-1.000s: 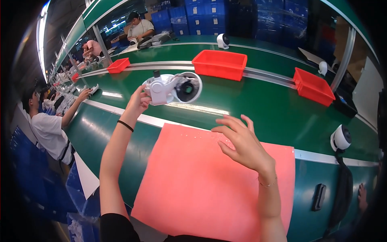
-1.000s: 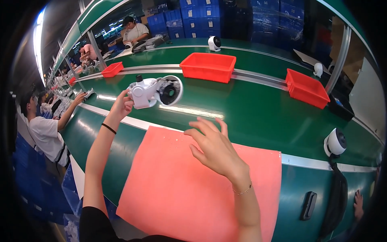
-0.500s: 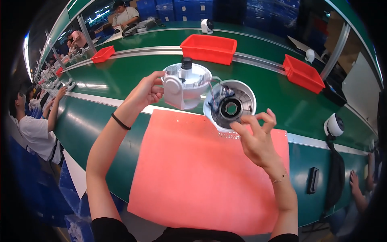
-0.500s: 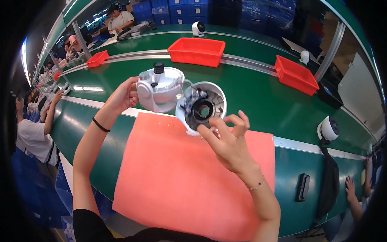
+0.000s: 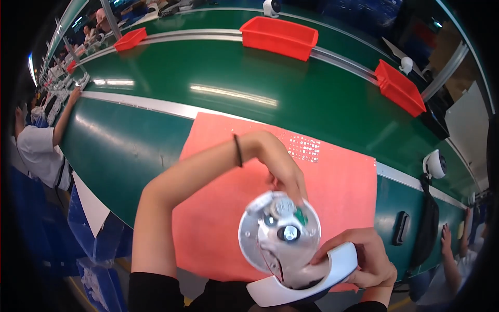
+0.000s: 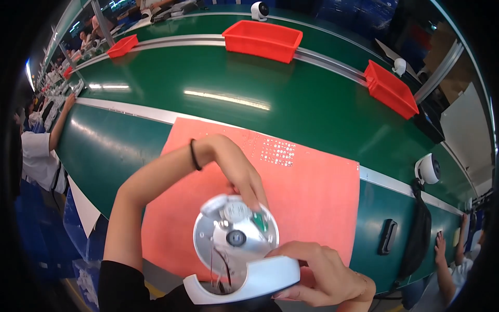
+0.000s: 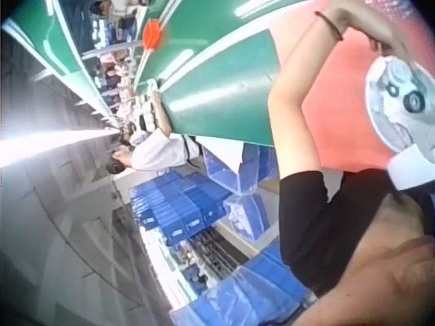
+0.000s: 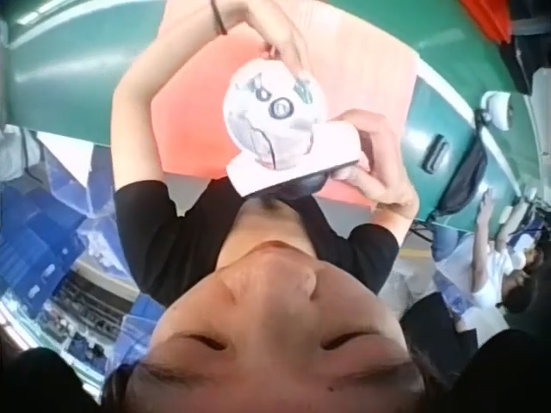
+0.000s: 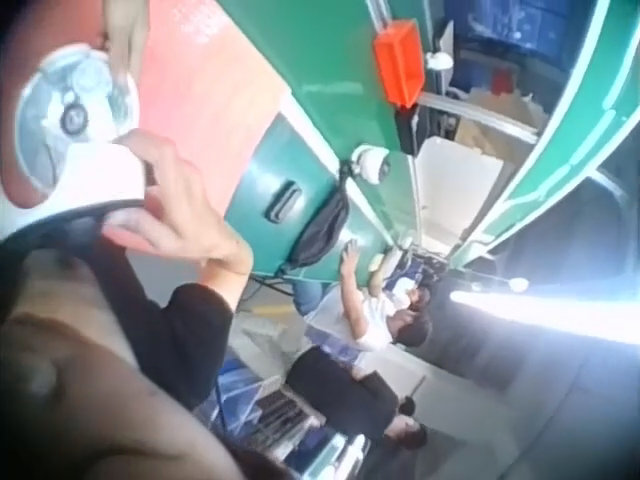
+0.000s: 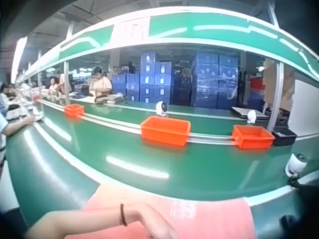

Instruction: Assembling the internal and external components of a dome security camera on a factory production line.

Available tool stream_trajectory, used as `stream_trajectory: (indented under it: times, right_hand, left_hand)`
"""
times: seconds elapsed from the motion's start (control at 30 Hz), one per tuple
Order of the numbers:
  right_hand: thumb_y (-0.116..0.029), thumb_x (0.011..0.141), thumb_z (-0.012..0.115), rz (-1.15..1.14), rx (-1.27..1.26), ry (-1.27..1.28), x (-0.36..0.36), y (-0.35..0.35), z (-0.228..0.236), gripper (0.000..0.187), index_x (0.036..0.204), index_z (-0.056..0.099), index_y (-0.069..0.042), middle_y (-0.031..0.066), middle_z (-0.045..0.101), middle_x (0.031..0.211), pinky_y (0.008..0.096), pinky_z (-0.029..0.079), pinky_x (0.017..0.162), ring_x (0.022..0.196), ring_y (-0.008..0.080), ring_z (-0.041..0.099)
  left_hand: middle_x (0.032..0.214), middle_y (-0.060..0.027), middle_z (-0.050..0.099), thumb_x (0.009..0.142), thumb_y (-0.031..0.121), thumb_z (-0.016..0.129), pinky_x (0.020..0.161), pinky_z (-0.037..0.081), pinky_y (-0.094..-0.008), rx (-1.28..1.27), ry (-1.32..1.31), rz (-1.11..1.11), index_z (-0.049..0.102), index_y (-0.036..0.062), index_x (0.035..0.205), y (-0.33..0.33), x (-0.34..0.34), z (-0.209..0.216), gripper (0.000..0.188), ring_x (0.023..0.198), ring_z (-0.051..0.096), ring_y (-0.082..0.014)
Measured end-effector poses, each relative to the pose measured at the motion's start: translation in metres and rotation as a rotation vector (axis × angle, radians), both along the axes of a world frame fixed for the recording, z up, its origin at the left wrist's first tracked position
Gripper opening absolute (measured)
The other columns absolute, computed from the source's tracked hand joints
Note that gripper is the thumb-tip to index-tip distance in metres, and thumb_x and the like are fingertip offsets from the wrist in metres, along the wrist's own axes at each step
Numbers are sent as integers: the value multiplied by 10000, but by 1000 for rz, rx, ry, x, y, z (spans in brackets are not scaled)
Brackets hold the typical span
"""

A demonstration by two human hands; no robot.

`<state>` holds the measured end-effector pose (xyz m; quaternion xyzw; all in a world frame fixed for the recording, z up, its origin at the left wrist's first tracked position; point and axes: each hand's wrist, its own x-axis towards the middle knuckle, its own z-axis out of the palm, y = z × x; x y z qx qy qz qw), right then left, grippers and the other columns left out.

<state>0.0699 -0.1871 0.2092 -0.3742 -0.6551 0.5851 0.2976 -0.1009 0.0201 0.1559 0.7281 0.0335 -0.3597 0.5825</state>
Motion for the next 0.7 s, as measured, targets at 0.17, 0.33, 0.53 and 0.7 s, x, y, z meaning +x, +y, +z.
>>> stream_trajectory:
  times: [0.17,0.33,0.53,0.7]
  right_hand:
    - [-117,751,718,16,-180,-64,0,2,-30,547,1143,354,-4,196,571,1042,374,471,829,962,270,590]
    - [-90,741,721,5,-283,-37,9,-4,-42,536,1131,364,-2,188,554,1048,376,471,820,965,262,587]
    - [-129,754,709,-52,-418,34,19,-1,-49,534,1119,341,-2,217,570,1001,386,492,764,943,284,595]
    - [-92,785,676,39,-474,149,11,13,-57,529,1137,289,-19,208,575,973,331,478,722,923,239,581]
  left_hand:
    - [666,27,507,899,396,439,532,357,-258,-122,-176,-141,635,156,976,-38,4,-51,320,596,434,-113]
    - [903,-167,633,866,264,494,760,463,-368,366,-398,954,606,39,980,-84,-53,-22,275,875,606,-295]
    - [1299,-244,415,832,265,588,914,405,-463,729,-490,934,493,9,1214,-195,-123,-11,469,1164,436,-425]
    - [1392,-327,166,827,487,515,971,315,-537,626,-364,969,449,35,1283,-232,-108,-20,645,1196,252,-580]
